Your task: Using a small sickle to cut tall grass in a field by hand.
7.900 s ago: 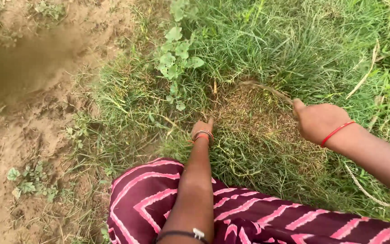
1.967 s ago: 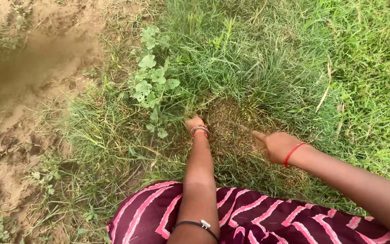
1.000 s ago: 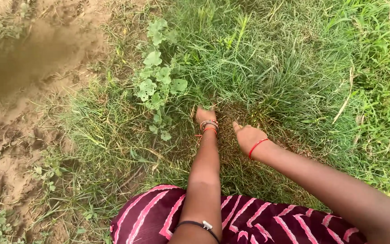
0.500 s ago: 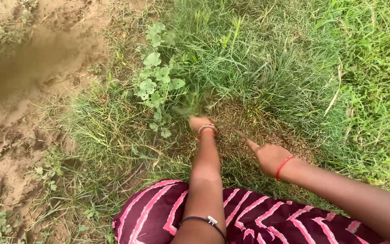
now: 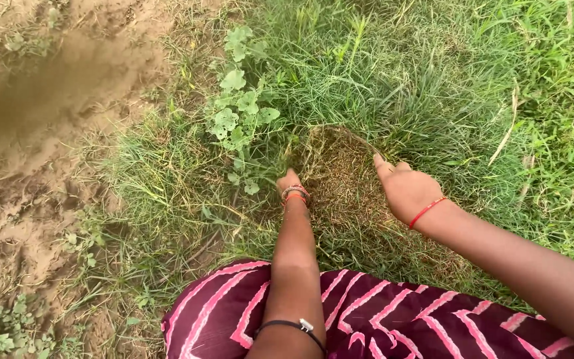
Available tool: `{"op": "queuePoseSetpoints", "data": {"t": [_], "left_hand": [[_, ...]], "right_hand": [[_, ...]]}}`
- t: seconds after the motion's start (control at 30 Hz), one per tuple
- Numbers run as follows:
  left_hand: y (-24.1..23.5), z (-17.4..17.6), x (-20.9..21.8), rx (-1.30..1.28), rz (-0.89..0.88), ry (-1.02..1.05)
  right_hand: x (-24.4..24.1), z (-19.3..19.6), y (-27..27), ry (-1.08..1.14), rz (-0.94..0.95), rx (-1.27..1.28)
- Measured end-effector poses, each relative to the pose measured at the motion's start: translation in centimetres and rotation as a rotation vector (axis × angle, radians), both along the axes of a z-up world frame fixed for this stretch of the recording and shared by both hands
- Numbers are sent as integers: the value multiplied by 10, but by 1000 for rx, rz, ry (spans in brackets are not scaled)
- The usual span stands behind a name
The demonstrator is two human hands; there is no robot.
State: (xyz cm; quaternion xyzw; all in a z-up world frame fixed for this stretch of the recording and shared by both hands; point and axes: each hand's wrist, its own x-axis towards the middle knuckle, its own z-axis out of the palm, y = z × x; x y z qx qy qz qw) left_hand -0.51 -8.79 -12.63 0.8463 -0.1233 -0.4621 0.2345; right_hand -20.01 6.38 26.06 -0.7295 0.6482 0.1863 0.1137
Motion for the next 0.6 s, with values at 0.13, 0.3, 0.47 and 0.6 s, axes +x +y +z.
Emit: {"op": "queuePoseSetpoints", "data": {"t": [0.13,0.3,0.47,0.6], "left_hand": [[-21,42,-22,-115,-188,125],[-39,67,-45,-170,-500,-16],[-38,28,-57,-182,-660,-135],[-26,48,-60,-310,-503,-250]], "right_hand": [[-2,-49,-32,32,20,-30],[3,-98,-52,74,84,10],[9,-105,-53,67,159,53],[13,-105,-42,53,99,135]]}}
